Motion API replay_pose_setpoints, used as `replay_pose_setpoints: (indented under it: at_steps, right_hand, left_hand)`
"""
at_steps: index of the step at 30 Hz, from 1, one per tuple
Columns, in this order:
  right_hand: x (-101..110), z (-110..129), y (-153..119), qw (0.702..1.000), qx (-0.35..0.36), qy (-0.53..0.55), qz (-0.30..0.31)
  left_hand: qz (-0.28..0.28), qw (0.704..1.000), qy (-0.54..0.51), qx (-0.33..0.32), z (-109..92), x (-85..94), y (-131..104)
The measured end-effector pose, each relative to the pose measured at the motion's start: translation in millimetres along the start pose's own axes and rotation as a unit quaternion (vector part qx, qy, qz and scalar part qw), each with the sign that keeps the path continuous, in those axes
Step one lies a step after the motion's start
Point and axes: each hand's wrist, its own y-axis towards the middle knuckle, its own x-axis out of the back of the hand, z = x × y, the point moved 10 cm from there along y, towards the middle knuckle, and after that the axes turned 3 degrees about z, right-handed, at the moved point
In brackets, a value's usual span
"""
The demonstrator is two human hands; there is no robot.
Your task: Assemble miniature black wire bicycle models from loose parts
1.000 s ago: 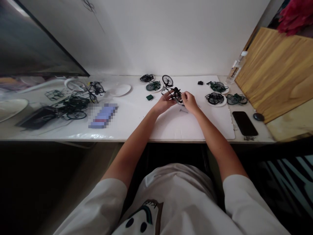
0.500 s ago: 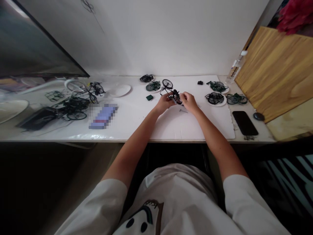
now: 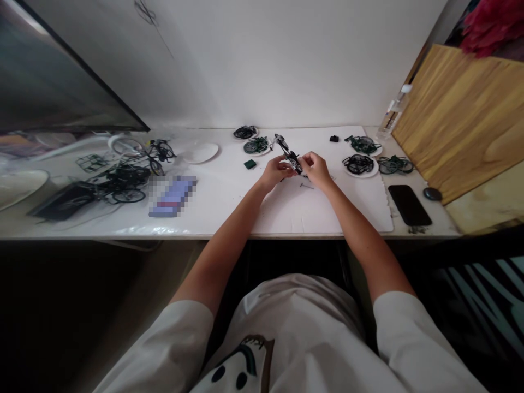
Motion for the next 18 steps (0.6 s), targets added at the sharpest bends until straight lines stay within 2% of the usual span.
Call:
replay_pose_setpoints:
  at_steps: [6, 18]
  right_hand:
    - [-6, -10, 3, 0.998, -0.009, 0.045, 0.03]
    - [-8, -20, 5, 0.997, -0.04, 0.06, 0.036]
  left_hand:
    - [0.006, 1.0, -0.003, -0.011, -4, 0.4, -2]
    - [0.007, 1.0, -0.009, -0.01, -5, -3.3, 0]
